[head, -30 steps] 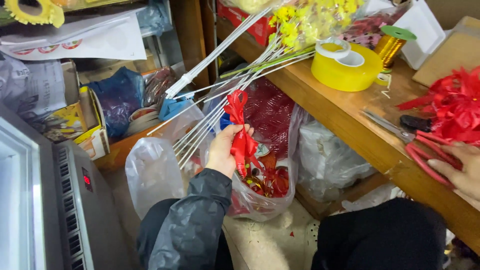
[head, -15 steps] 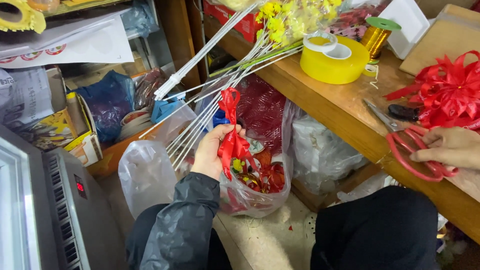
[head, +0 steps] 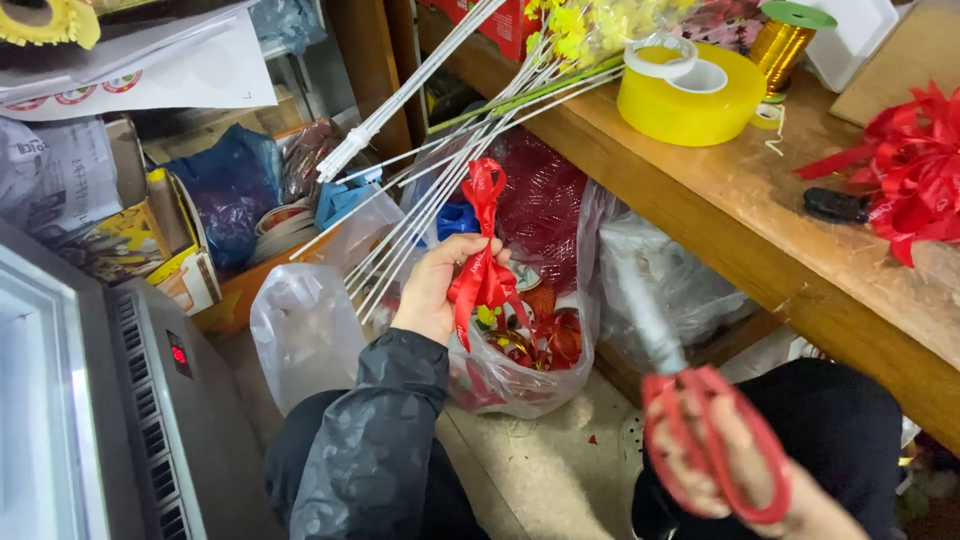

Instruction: The person is manually folding red ribbon into decorative bows and cutting them with scissors at a workbench.

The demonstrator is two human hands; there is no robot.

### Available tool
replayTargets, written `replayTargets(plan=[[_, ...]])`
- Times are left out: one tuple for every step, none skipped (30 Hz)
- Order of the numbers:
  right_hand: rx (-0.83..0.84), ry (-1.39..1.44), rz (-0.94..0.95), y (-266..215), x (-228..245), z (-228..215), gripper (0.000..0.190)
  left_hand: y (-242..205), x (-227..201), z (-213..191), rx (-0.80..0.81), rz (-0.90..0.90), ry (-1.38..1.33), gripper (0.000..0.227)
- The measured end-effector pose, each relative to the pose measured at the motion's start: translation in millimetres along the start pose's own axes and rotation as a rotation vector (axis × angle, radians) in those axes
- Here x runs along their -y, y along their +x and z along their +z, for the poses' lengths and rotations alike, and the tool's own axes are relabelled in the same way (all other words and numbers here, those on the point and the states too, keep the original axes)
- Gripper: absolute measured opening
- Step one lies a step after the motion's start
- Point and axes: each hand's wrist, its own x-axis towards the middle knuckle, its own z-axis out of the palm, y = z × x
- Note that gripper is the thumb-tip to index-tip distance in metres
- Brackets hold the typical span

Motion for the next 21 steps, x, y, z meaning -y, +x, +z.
replayTargets(plan=[[0.042,-0.038,0.051,2,-15,3,0.094,-2,-1,0,0.015,0.002,0.012,0.011],[0.083,-0.080,0.099,5,-28,6,0.104,-2,-1,1,0.032,0.005,0.021,0.010],[0.082,-0.079,0.095,5,-21,15,0.104,-2,-1,1,0.036,0.005,0.022,0.010],[0.037,-0.404,0.007,4,-15,24,0.083,-2,-2,-1,0.051,0.018,0.033,0.011],[-0.009,-0.726,-0.086,4,-9,32,0.066,-1,-2,-2,0.065,0.031,0.043,0.012],[-0.009,-0.727,-0.088,11,-12,25,0.066,-2,-3,-2,0.067,0.032,0.043,0.012],[0.043,-0.541,-0.024,18,-15,18,0.074,-2,-4,-1,0.077,0.026,0.016,0.010],[0.091,-0.350,0.043,23,-20,10,0.082,-4,-3,-2,0.083,0.014,-0.009,0.008],[0.088,-0.346,0.045,17,-13,27,0.082,-3,-3,-5,0.082,0.010,-0.008,0.008],[0.127,-0.260,0.121,13,-3,44,0.099,-1,-2,-7,0.112,0.014,-0.021,0.004],[0.166,-0.172,0.197,8,6,60,0.116,2,-1,-8,0.143,0.018,-0.035,0.004],[0.160,-0.167,0.195,9,6,68,0.116,3,-1,-10,0.146,0.011,-0.031,0.004],[0.154,-0.114,0.308,10,5,77,0.119,3,0,-11,0.195,0.027,-0.015,0.004],[0.149,-0.061,0.417,11,6,85,0.123,5,1,-12,0.247,0.045,0.003,0.004],[0.144,-0.055,0.412,12,6,91,0.123,4,1,-12,0.252,0.039,0.007,0.004],[0.207,-0.067,0.416,13,7,97,0.122,3,0,-13,0.248,0.038,0.030,0.006],[0.270,-0.080,0.420,15,8,104,0.120,2,-1,-15,0.245,0.037,0.054,0.008],[0.270,-0.076,0.417,19,6,101,0.120,1,-2,-15,0.246,0.035,0.058,0.008],[0.273,-0.030,0.446,23,5,99,0.123,0,-3,-16,0.275,0.036,0.056,0.008],[0.276,0.013,0.475,27,4,97,0.125,-1,-3,-17,0.305,0.037,0.051,0.009],[0.276,0.016,0.473,32,5,93,0.125,-3,-5,-18,0.306,0.036,0.054,0.009]])
